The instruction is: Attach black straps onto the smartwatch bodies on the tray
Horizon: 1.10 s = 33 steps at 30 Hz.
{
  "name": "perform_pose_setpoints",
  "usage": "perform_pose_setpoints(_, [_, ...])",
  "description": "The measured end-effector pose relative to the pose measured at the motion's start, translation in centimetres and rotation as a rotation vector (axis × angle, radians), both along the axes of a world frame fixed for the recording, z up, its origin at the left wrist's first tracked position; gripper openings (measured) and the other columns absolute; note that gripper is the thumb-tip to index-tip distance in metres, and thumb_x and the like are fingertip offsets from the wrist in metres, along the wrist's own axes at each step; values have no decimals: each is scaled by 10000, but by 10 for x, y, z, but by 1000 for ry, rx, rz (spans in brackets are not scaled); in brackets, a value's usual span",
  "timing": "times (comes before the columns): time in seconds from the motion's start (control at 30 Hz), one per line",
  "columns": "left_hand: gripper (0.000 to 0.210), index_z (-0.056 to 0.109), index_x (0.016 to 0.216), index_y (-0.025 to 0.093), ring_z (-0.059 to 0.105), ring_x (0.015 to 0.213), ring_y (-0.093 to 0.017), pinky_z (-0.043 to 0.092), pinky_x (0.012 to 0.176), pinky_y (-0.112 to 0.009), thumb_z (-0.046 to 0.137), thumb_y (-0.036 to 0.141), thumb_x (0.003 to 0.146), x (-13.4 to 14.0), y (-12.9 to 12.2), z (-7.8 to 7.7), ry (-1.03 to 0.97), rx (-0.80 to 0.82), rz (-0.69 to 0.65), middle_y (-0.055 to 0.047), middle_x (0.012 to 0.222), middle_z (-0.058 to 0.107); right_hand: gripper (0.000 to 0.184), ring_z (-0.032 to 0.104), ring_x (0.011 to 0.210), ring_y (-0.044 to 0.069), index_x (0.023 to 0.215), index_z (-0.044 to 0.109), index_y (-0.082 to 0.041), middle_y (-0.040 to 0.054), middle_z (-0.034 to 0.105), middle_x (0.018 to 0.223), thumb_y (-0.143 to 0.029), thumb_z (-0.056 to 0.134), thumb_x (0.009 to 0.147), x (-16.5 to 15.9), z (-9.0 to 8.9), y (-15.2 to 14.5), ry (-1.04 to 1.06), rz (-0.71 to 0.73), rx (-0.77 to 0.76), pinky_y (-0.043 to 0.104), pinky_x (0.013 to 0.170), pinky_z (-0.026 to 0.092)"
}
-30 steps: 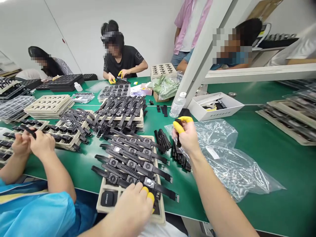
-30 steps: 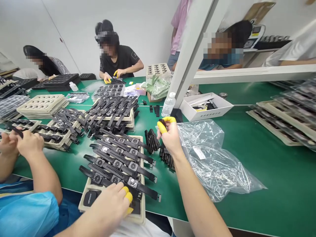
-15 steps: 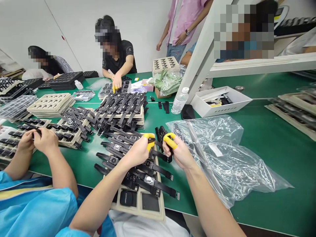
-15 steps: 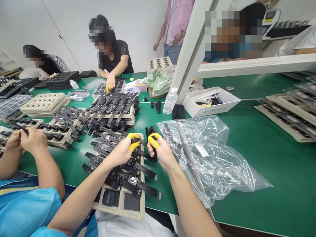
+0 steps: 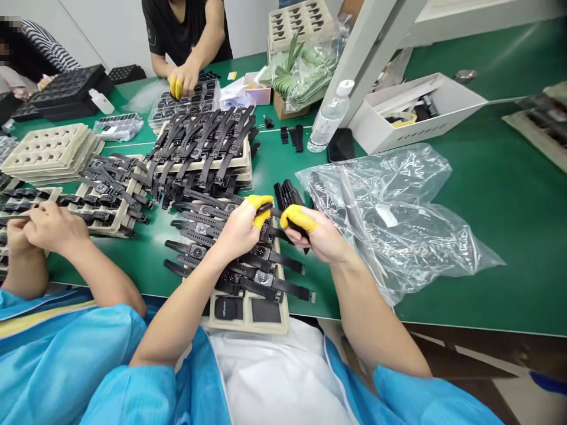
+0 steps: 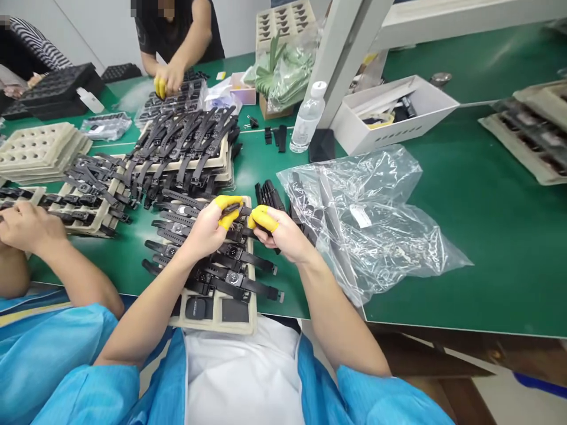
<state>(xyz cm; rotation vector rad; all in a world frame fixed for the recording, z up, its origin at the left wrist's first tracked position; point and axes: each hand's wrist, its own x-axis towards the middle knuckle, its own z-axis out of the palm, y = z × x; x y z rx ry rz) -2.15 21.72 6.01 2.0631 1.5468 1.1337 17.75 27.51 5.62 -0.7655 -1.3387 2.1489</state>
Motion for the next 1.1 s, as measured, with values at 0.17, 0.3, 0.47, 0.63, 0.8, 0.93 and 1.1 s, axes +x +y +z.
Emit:
perform_pose_setpoints(0.17, [526, 561, 1395, 171, 614, 1320, -248, 539, 1125, -434, 443, 4, 910, 4, -5, 2, 108, 19, -88, -145, 1359, 659, 415, 404, 487, 73, 946, 543, -203, -64, 537, 629, -582, 709, 916, 3, 5, -13, -1, 89, 19, 186, 428, 273])
perform_pose_setpoints(0.3, [576, 529, 1451, 174, 598, 1331, -261, 533, 1134, -469, 418, 5, 911, 5, -6, 4, 159, 49, -167, -152, 1362, 643, 421, 487, 500, 88, 951, 563, -185, -25, 623, 670, -581, 701, 919, 2, 6, -15, -16, 143, 34, 202, 439, 384])
perform_pose_setpoints(0.47, [600, 529, 1457, 181, 594, 1332, -263, 544, 1121, -474, 413, -9, 900, 6, -7, 8, 126, 33, -164, -152, 1364, 640, 387, 479, 448, 83, 912, 561, -183, -33, 634, 613, -539, 713, 919, 0, 5, -10, 65, 117, -46, 201, 413, 380])
perform_pose_setpoints(0.63, [564, 535, 1448, 168, 607, 1316, -256, 559, 1101, -439, 428, -3, 922, 7, -8, 10, 114, 54, -147, -160, 1345, 651, 369, 460, 416, 78, 935, 562, -185, -45, 638, 586, -517, 724, 925, 1, 5, -8, 126, 100, -70, 199, 406, 349])
perform_pose_setpoints(0.8, [584, 520, 1459, 182, 615, 1302, -257, 553, 1111, -453, 426, -12, 916, 6, -8, 9, 136, 76, -170, -148, 1343, 658, 387, 480, 434, 85, 904, 564, -182, -21, 662, 604, -526, 742, 914, 2, 5, -7, 129, 128, -19, 218, 443, 357])
perform_pose_setpoints(0.93, [574, 506, 1463, 190, 623, 1290, -255, 563, 1092, -444, 429, -3, 928, 8, -9, 8, 124, 105, -135, -151, 1330, 661, 368, 432, 410, 76, 917, 553, -191, -50, 627, 566, -516, 725, 924, 1, 3, -7, 162, 97, -58, 228, 465, 346])
perform_pose_setpoints(1.1, [558, 504, 1472, 177, 615, 1280, -252, 563, 1076, -425, 418, 11, 946, 12, -10, 5, 123, 107, -94, -169, 1332, 635, 358, 387, 389, 75, 975, 527, -205, -84, 574, 525, -494, 728, 913, -1, 3, -8, 184, 38, -113, 211, 434, 292])
